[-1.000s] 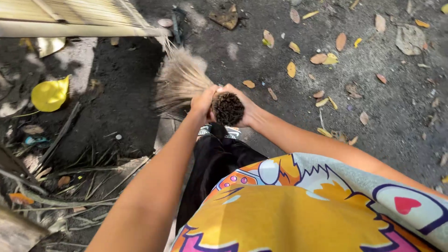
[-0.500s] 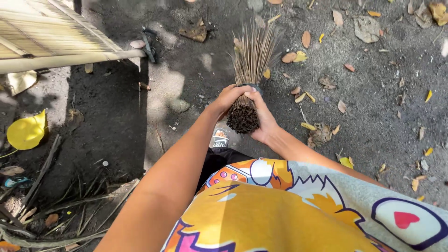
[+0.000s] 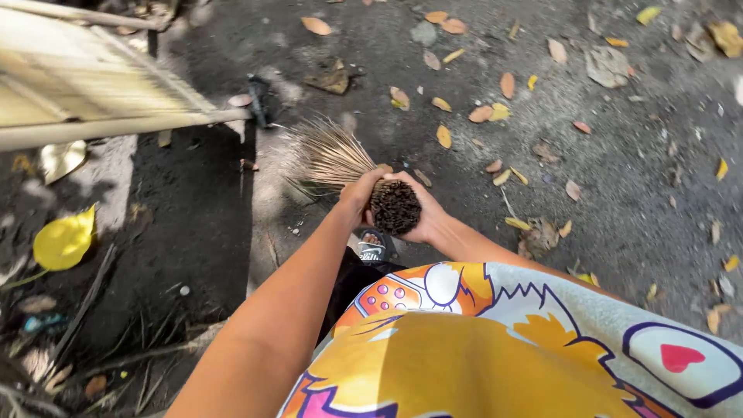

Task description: The recorder is sweeping the ground with a stick broom outdoors.

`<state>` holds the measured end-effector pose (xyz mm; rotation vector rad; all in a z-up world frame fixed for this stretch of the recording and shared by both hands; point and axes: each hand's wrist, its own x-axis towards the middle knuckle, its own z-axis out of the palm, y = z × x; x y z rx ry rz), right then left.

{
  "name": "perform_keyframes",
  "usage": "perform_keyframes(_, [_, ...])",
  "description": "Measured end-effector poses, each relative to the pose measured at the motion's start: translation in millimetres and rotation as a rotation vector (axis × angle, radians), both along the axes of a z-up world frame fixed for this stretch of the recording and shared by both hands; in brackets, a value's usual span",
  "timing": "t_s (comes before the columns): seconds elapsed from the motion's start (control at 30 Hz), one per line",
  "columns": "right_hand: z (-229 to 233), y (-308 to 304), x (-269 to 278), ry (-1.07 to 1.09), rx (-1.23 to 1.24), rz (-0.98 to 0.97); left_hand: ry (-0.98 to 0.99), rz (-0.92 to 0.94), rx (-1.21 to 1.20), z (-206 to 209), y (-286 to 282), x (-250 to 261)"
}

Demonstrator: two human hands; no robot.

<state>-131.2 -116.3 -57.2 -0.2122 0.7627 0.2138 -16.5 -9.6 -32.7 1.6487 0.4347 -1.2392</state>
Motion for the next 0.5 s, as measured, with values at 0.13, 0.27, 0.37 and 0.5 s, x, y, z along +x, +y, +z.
perform_keyframes(0.13, [23,-8,-42,0.04,0.04,-0.134,0.118,-0.231,-0.08,-64,-32,-21])
perform_keyframes(0.27, [66,-24,-67,0.092,-0.142,-0.143,0.264,-0.567,-0.373,-106,-75,-40])
perform_keyframes(0.37, [68,-28,-71,0.107,-0.312,-0.11,0.336,-0.551,-0.457,-45,-70,-48])
perform_keyframes(0.5, [60,-35,-68,0.111,-0.452,-0.029,0.372,-0.306,-0.545,-23,-66,-52])
